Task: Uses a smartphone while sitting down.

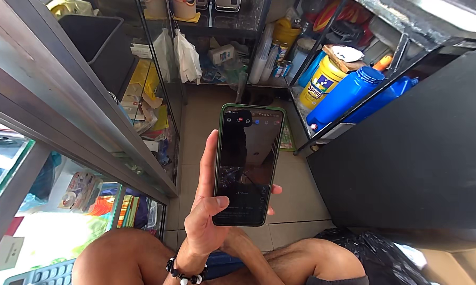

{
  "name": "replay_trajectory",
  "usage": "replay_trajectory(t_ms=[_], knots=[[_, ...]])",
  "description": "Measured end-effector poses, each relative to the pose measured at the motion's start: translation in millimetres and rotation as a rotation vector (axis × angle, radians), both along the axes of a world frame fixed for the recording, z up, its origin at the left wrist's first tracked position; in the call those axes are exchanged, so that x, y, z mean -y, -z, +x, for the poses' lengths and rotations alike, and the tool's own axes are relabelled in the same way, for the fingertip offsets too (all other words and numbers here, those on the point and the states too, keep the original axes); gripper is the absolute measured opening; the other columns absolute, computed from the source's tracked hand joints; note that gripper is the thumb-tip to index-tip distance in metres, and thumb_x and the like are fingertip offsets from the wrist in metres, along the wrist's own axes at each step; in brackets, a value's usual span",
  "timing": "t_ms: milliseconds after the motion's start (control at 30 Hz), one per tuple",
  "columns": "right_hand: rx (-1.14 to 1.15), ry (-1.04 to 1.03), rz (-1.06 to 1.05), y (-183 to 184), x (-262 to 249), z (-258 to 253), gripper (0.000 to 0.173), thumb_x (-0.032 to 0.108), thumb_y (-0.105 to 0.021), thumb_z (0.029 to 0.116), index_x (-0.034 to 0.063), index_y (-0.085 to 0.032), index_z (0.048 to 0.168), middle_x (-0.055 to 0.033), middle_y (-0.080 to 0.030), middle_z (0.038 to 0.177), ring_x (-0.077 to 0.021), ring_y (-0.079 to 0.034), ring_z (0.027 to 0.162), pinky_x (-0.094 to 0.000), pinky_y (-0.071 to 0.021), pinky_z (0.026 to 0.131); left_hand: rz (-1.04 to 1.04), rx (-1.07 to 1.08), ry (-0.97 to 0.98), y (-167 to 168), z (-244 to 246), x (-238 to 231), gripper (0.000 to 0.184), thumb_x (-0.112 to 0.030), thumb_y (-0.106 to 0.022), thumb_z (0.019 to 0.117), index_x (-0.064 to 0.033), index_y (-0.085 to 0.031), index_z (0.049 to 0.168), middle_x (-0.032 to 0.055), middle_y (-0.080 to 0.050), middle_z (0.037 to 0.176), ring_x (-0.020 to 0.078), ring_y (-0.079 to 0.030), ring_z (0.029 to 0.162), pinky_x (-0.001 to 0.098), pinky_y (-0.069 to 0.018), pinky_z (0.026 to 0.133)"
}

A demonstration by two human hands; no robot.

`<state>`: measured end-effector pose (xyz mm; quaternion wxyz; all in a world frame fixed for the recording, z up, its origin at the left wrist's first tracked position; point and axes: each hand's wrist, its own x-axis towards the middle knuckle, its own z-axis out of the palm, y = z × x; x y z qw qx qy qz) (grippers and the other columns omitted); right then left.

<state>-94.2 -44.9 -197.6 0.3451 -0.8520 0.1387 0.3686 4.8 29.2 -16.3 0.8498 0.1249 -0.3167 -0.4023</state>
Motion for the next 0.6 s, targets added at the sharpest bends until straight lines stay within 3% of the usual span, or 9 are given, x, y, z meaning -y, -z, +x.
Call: replay_trajectory(t_ms=[600], knots=[[-0.019,0.004,0.0,-11,0,2,0.043,0.024,-0.056,0.1026,0.0063,-0.057,0.141,-0.0225,-0.063,0.133,-0.0402,-0.06,0.123,-0.0593,-0.0441,0.103,0.003,0.02,-0.008,0,0,1,0.081,-0.014,-0.047,0.0922,-0.0405,-0.012,0.16,0.0265,-0.047,0.142,0.0477,-0.06,0.113,0.06,-0.0569,0.083]])
